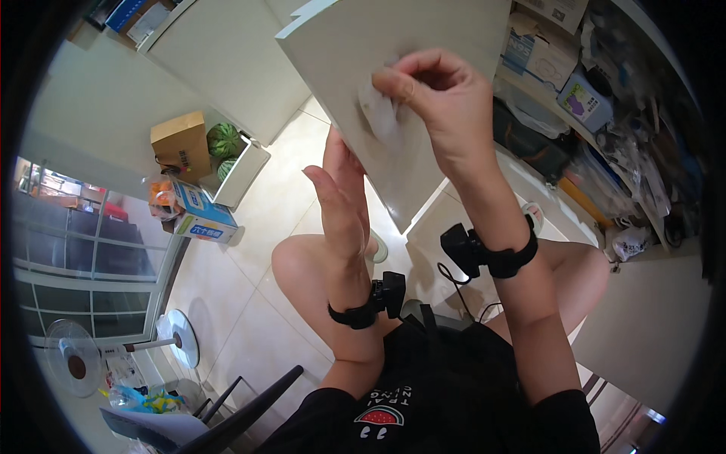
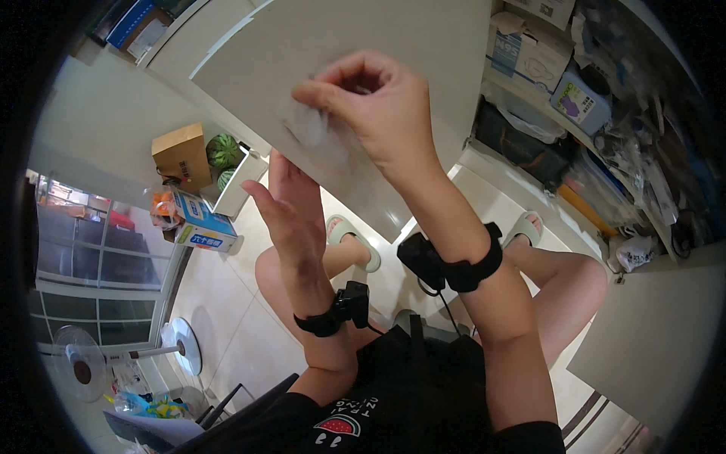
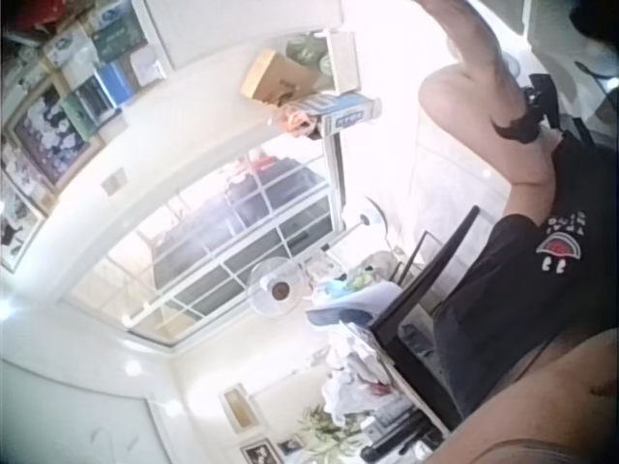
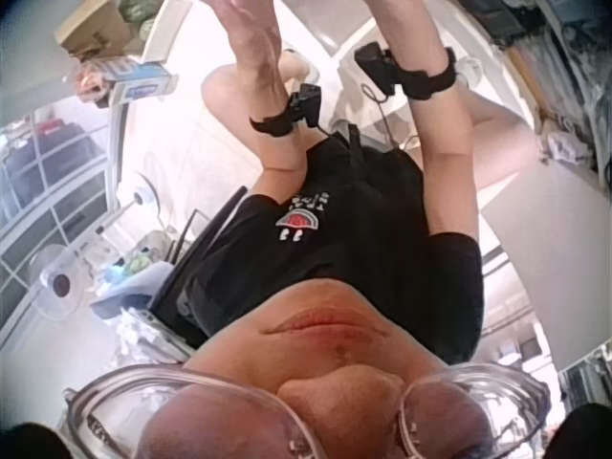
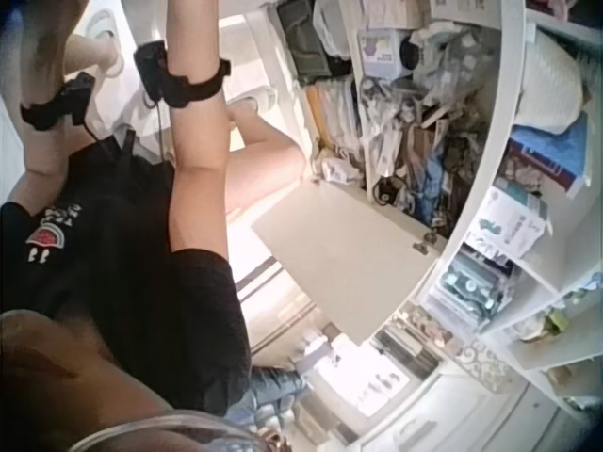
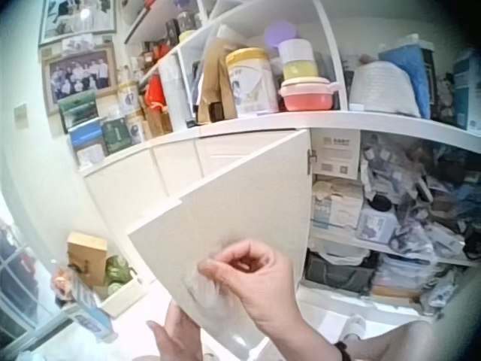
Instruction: Cleaning the hinges, edges, and surface of a cabinet door using a wipe.
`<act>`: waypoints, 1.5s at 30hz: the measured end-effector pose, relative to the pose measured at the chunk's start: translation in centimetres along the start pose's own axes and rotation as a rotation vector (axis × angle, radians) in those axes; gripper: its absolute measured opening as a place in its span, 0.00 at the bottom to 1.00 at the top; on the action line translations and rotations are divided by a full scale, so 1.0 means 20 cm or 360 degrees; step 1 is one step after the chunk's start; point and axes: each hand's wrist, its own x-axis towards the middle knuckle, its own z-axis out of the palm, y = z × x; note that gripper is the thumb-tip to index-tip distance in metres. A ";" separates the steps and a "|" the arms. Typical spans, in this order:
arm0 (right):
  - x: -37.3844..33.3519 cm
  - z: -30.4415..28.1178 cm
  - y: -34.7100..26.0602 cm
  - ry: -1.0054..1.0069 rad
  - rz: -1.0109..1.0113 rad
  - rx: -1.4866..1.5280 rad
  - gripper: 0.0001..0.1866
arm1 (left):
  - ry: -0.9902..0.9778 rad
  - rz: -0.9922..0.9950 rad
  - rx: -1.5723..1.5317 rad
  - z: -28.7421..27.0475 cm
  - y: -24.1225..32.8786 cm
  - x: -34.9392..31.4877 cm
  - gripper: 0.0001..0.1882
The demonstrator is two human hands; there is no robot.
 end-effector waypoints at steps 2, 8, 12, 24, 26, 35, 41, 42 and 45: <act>0.01 -0.01 0.00 -0.0014 -0.0113 -0.0008 0.08 | -0.0043 0.0026 -0.0001 0.00 0.00 0.00 0.47; -0.20 -0.14 0.27 0.0144 0.0294 -0.0223 0.08 | 0.0056 -0.0051 0.0008 0.02 0.02 -0.01 0.47; -0.02 -0.04 0.05 -0.0015 0.0109 -0.0168 0.08 | 0.0023 -0.0031 0.0003 0.01 0.02 0.00 0.47; -0.13 -0.16 0.20 -0.0070 0.0195 -0.0412 0.07 | 0.0034 -0.0014 -0.0064 0.03 0.02 -0.01 0.47; -0.04 -0.06 0.06 -0.0124 0.0064 -0.0120 0.07 | 0.0030 -0.0013 -0.0066 0.02 0.02 -0.01 0.47; -0.22 -0.05 0.18 -0.0055 0.0020 -0.0331 0.08 | -0.0042 0.0068 -0.0030 0.02 0.01 0.01 0.46; -0.12 0.08 -0.02 -0.0042 -0.0085 -0.0372 0.09 | -0.0117 0.0092 -0.0060 -0.01 0.00 0.02 0.46; -0.09 0.10 -0.06 -0.0059 -0.0222 -0.0301 0.09 | -0.0114 0.0081 -0.0056 -0.01 0.00 0.02 0.46; -0.11 0.07 0.00 -0.0073 -0.0396 -0.0331 0.08 | -0.0118 0.0061 -0.0047 0.00 0.01 0.01 0.46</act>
